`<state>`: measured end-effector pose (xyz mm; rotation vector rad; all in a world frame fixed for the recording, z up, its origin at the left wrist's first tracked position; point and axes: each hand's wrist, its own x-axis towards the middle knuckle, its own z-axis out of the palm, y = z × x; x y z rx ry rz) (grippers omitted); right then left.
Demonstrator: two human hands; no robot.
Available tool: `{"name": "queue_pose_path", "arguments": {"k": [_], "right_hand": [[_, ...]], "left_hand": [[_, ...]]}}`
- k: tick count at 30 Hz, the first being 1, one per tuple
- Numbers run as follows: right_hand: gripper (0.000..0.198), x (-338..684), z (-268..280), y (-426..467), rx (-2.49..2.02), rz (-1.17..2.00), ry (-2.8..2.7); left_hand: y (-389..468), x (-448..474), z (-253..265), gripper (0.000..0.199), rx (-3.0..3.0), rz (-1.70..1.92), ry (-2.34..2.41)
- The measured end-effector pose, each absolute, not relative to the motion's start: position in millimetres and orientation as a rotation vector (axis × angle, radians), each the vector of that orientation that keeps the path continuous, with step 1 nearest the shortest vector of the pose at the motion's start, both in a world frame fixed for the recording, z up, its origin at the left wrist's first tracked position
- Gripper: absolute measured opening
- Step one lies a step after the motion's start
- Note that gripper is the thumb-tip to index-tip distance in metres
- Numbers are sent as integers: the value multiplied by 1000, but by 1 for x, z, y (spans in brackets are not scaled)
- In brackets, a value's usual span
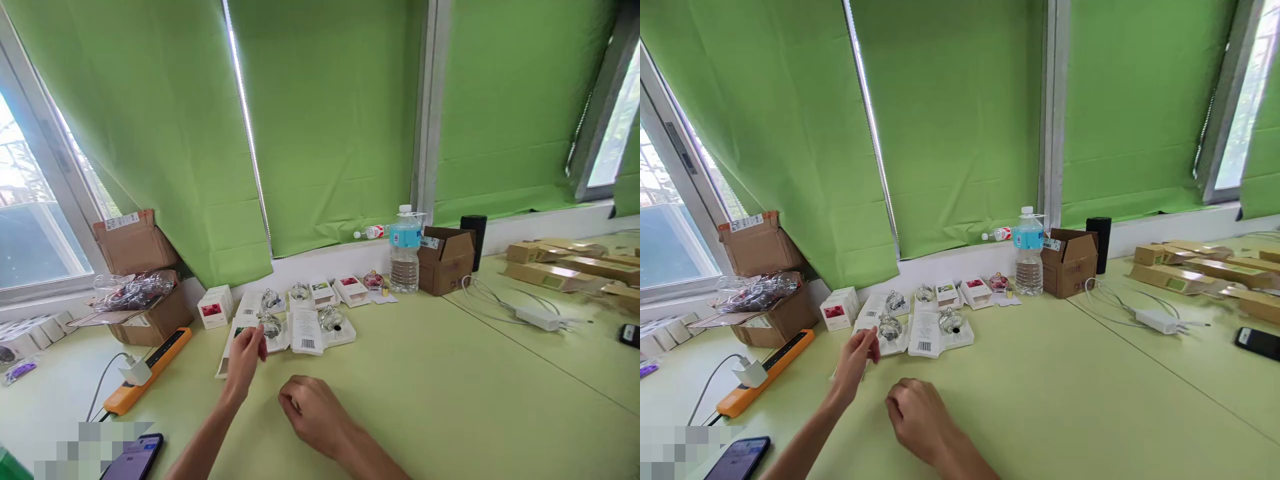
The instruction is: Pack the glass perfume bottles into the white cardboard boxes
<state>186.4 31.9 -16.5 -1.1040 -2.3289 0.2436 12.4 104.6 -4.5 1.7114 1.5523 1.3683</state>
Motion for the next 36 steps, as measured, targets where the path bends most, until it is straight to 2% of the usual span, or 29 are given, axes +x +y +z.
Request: {"name": "queue_pose_path", "arguments": {"k": [5, 10, 14, 27, 33, 36], "right_hand": [[28, 198, -12, 44, -1256, 262, -2237], [28, 216, -22, 67, -1575, 363, -1811], [34, 230, -36, 83, -1683, 438, -1711], [30, 243, -53, 97, -1576, 595, -1800], [25, 251, -48, 95, -1590, 439, -1821], [34, 257, -44, 98, -1742, 250, -1859]], "left_hand": [[71, 27, -37, 51, 1502, 1061, 1439], [62, 26, -43, 46, 1436, 983, 1344], [62, 26, -43, 44, 1422, 942, 1275], [64, 22, -46, 42, 1451, 881, 1209], [65, 22, -48, 40, 1466, 848, 1218], [64, 21, -48, 41, 1485, 825, 1217]]}}
